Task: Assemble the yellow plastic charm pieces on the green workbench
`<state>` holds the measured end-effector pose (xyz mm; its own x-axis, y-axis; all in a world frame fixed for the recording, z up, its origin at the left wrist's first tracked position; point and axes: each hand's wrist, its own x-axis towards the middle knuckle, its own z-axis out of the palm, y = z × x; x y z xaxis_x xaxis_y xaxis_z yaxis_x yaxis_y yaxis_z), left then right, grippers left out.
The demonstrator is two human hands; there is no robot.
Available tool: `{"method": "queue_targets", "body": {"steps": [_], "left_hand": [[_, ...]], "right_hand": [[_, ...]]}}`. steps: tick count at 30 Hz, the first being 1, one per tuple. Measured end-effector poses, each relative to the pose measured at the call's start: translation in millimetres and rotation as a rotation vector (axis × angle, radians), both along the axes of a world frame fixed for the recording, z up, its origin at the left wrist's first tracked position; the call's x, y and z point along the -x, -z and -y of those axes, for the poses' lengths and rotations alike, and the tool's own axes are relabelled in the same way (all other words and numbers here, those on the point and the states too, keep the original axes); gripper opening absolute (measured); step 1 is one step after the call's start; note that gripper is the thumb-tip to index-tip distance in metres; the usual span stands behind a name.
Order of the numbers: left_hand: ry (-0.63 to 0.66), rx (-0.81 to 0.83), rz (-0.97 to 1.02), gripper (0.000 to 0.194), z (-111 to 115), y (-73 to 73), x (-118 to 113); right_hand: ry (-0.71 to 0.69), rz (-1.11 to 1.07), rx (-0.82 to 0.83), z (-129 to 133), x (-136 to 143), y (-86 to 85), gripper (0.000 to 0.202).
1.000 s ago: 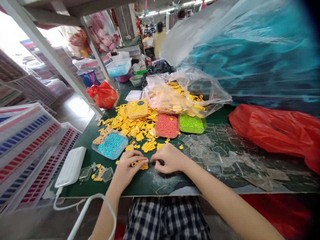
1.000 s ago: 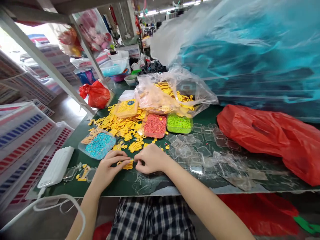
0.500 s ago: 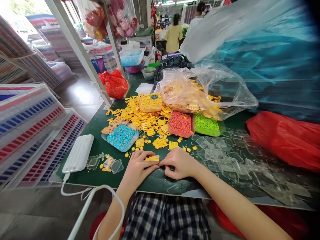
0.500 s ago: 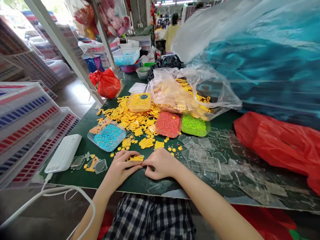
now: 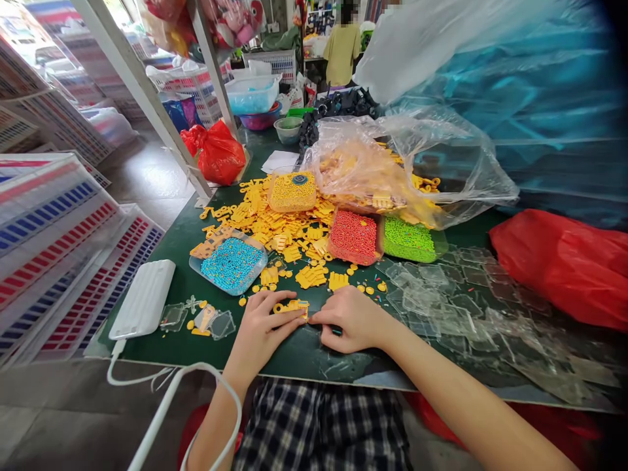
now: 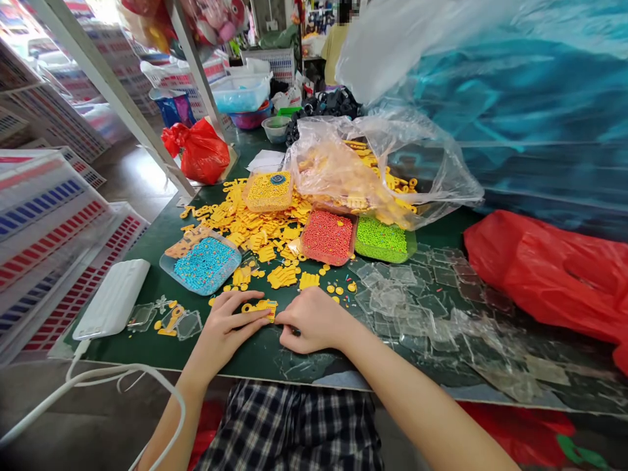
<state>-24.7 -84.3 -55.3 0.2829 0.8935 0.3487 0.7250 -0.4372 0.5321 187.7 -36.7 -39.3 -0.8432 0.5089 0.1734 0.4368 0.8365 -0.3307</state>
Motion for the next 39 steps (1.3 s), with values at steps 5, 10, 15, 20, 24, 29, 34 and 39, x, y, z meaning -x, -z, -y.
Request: {"method": "queue_targets", "body": {"steps": [5, 10, 15, 20, 24, 29, 34, 39], "left_hand": [[0.075, 0.018, -0.113, 0.019, -1.0, 0.6, -2.4], [0.082, -0.019, -0.107, 0.020, -1.5, 1.0, -2.0], [-0.038, -0.042, 0.021, 0.023, -1.0, -0.9, -0.1], [0.000, -0.021, 0.030, 0.020, 1.5, -2.4, -0.2], [0.065, -0.018, 0.065, 0.021, 2.0, -2.3, -0.6], [0.113, -0.027, 0.086, 0.021, 0.4, -3.6, -1.8], [0.152, -0.016, 0.063, 0.022, 1.6, -6.8, -3.9], [0.144, -0.006, 0.020, 0.026, 6.2, -7.8, -5.4]], "right_hand": [[-0.001, 0.021, 0.001, 0.6, 0.9, -1.0, 0.023], [0.004, 0.015, -0.003, 0.1, 0.2, -1.6, 0.021], [0.001, -0.016, -0.029, 0.7, -0.7, -0.4, 0.022], [0.026, -0.077, -0.147, 1.4, 0.8, 3.4, 0.020], [0.048, -0.139, -0.276, 1.8, 3.8, 7.5, 0.033], [0.076, -0.222, -0.376, 5.1, 9.0, 9.9, 0.043], [0.053, -0.268, -0.399, 8.7, 10.9, 8.4, 0.042], [-0.006, -0.315, -0.397, 9.4, 8.8, 10.5, 0.038]]}}
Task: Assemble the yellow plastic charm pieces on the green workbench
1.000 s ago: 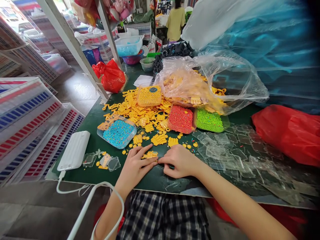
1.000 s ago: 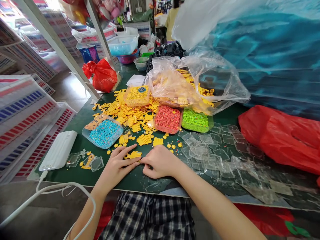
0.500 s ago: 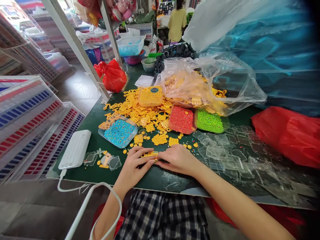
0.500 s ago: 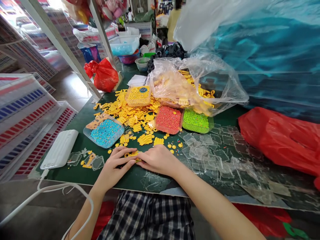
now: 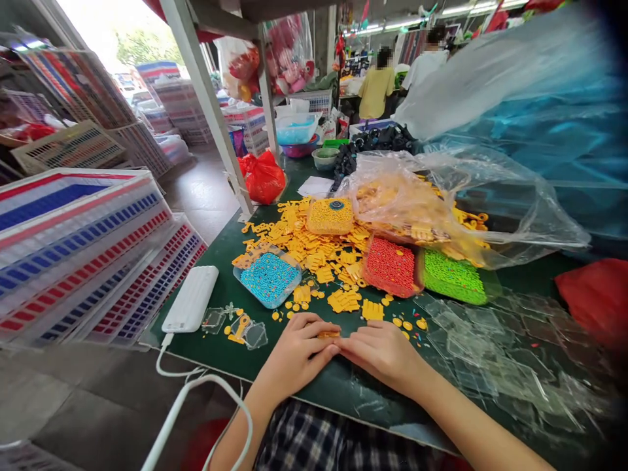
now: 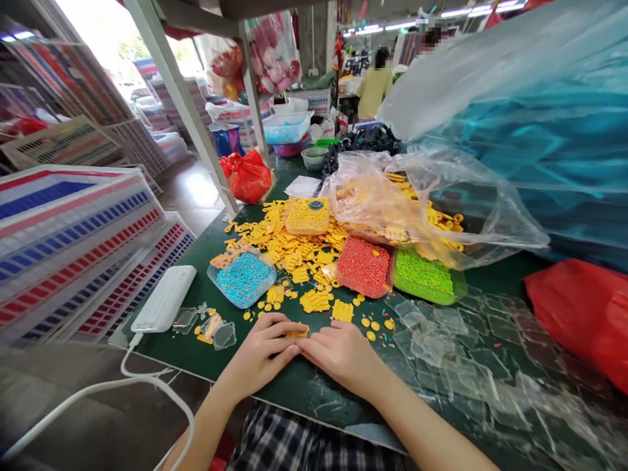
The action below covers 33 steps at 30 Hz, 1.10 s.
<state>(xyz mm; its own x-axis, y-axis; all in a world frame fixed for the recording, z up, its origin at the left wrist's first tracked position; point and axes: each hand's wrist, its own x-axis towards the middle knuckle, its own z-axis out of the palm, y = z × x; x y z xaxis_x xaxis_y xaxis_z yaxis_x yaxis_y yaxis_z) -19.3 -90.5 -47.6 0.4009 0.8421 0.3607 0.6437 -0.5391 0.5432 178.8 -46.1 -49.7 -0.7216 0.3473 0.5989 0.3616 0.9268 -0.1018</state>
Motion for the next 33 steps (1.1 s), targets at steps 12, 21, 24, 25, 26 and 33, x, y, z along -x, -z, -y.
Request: {"method": "queue_targets", "body": {"steps": [12, 21, 24, 25, 26, 33], "left_hand": [[-0.013, -0.060, -0.144, 0.025, 0.5, 7.5, -0.3], [-0.103, -0.218, 0.007, 0.027, -10.2, 23.4, 8.1], [-0.112, -0.268, 0.032, 0.025, -8.3, 24.2, 8.9], [-0.109, -0.286, 0.038, 0.025, -7.5, 24.4, 9.2], [-0.104, -0.302, 0.043, 0.024, -6.7, 24.5, 9.6], [-0.135, -0.348, 0.048, 0.021, -5.8, 25.3, 9.2]], "right_hand": [[0.064, 0.140, -0.051, -3.7, 3.7, 6.2, 0.032], [0.598, 0.343, 0.201, -40.1, -44.6, -41.6, 0.014], [0.832, 0.330, 0.226, -63.4, -79.9, -63.0, 0.020], [0.912, 0.330, 0.232, -69.9, -90.5, -68.1, 0.022], [0.980, 0.332, 0.241, -74.6, -99.7, -72.1, 0.025], [1.159, 0.381, 0.370, -44.9, -120.9, -69.4, 0.035]]}}
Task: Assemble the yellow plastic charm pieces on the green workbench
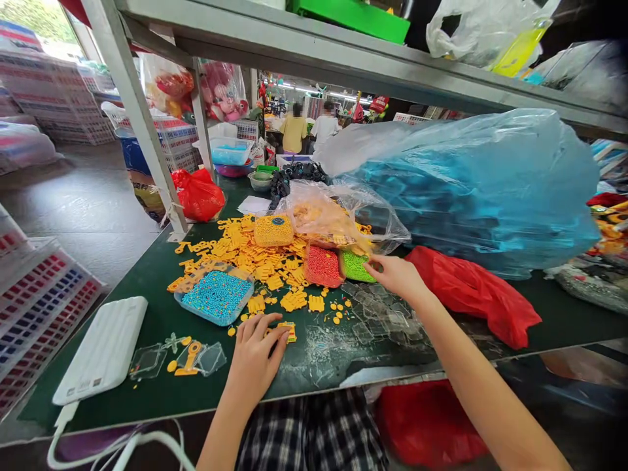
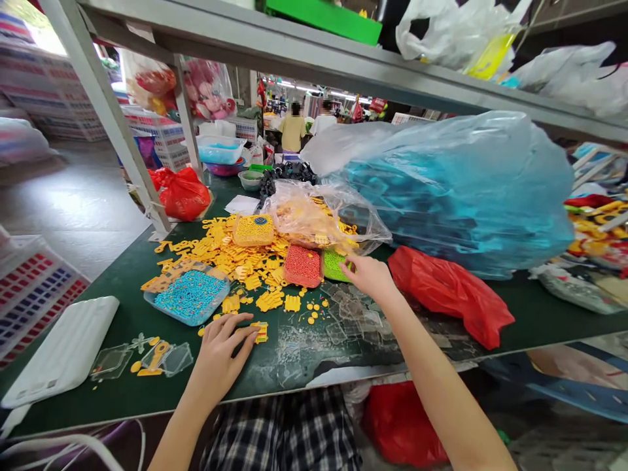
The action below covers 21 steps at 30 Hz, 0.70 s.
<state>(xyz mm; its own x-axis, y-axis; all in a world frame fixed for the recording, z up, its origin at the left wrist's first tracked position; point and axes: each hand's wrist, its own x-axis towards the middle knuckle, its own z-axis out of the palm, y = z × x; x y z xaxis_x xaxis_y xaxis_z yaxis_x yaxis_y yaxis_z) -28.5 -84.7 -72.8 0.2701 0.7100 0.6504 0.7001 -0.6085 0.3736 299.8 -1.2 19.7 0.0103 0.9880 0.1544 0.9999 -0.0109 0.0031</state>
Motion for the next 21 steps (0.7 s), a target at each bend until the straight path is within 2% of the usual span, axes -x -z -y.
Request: {"method": "queue_targets", "body": {"steps": [5, 7, 10, 16, 21], "left_hand": [[-0.047, -0.010, 0.013, 0.021, -1.2, 1.9, -2.3], [-0.042, 0.005, 0.006, 0.020, -1.4, 2.5, -2.5], [-0.033, 0.045, -0.009, 0.018, -1.6, 2.6, -2.2], [-0.023, 0.064, -0.038, 0.018, -1.4, 0.7, -3.5], [-0.004, 0.052, -0.073, 0.018, -0.9, -2.4, -5.1]], "right_hand": [[-0.045, -0.041, 0.116, 36.7, -2.4, 30.1, 0.034], [-0.065, -0.045, 0.117, 41.7, -3.4, 41.9, 0.038], [-0.076, -0.041, 0.071, 42.2, -3.9, 53.1, 0.033], [-0.171, -0.080, -0.083, 45.7, 4.5, 55.5, 0.031], [-0.292, -0.242, -0.209, 58.4, 36.3, 50.2, 0.033]]}}
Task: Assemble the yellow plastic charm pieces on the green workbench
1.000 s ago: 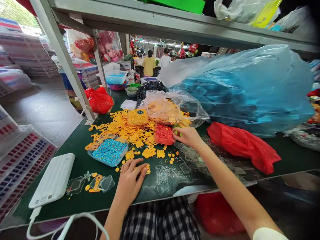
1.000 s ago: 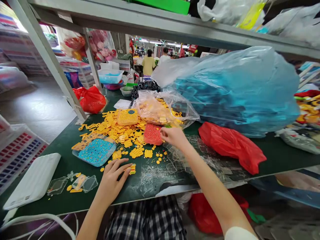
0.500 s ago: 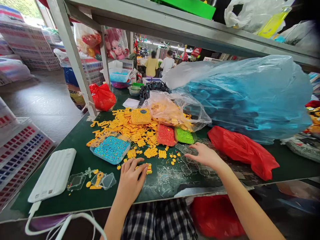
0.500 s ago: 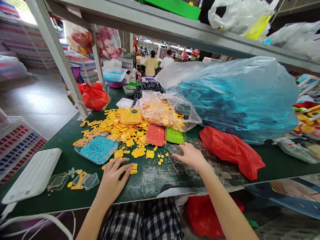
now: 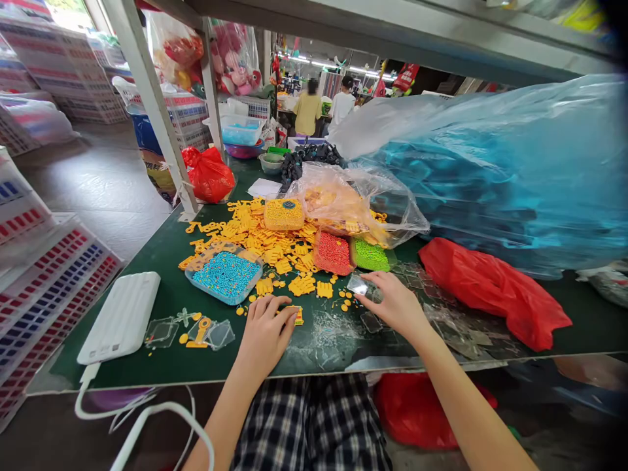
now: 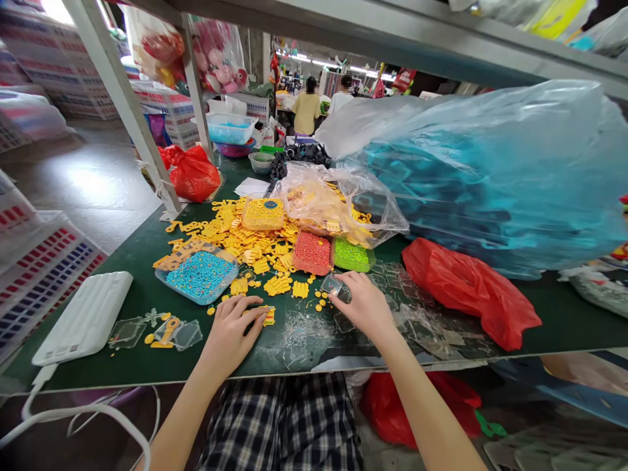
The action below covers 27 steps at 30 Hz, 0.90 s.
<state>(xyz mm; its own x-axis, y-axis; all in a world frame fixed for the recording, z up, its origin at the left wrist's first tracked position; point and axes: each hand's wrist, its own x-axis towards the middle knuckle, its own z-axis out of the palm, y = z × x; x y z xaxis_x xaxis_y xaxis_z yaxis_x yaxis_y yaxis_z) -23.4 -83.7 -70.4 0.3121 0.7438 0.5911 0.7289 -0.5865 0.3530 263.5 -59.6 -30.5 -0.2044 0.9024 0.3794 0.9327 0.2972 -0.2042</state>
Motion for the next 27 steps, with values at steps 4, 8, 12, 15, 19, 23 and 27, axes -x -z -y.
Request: {"method": "queue_targets", "body": {"steps": [4, 8, 12, 15, 19, 23, 27], "left_hand": [[0.000, 0.004, -0.019, 0.019, 0.2, -2.3, -0.6], [-0.001, 0.032, -0.020, 0.019, 0.8, -3.9, -0.7], [0.004, 0.085, 0.019, 0.018, 1.3, -5.8, -0.4], [0.021, 0.093, 0.088, 0.034, 1.9, -7.1, -0.1], [0.064, 0.071, 0.152, 0.036, 3.4, -7.6, 0.6], [0.042, 0.039, 0.166, 0.031, 4.4, -7.2, 1.0], [0.059, 0.044, 0.150, 0.031, 4.9, -6.9, 1.6]], "right_hand": [[-0.084, -0.169, 0.041, 7.9, 25.5, -5.4, 0.032], [-0.100, -0.318, 0.139, 8.8, 39.3, -7.1, 0.039], [-0.101, -0.624, 0.336, 11.7, 60.8, -2.7, 0.036], [-0.114, -0.905, 0.548, 17.5, 85.3, 3.8, 0.039], [-0.119, -1.116, 0.665, 24.3, 112.0, 14.1, 0.044], [-0.156, -1.164, 0.696, 26.4, 120.9, 22.0, 0.048], [-0.167, -0.977, 0.525, 26.9, 119.4, 23.7, 0.037]]}}
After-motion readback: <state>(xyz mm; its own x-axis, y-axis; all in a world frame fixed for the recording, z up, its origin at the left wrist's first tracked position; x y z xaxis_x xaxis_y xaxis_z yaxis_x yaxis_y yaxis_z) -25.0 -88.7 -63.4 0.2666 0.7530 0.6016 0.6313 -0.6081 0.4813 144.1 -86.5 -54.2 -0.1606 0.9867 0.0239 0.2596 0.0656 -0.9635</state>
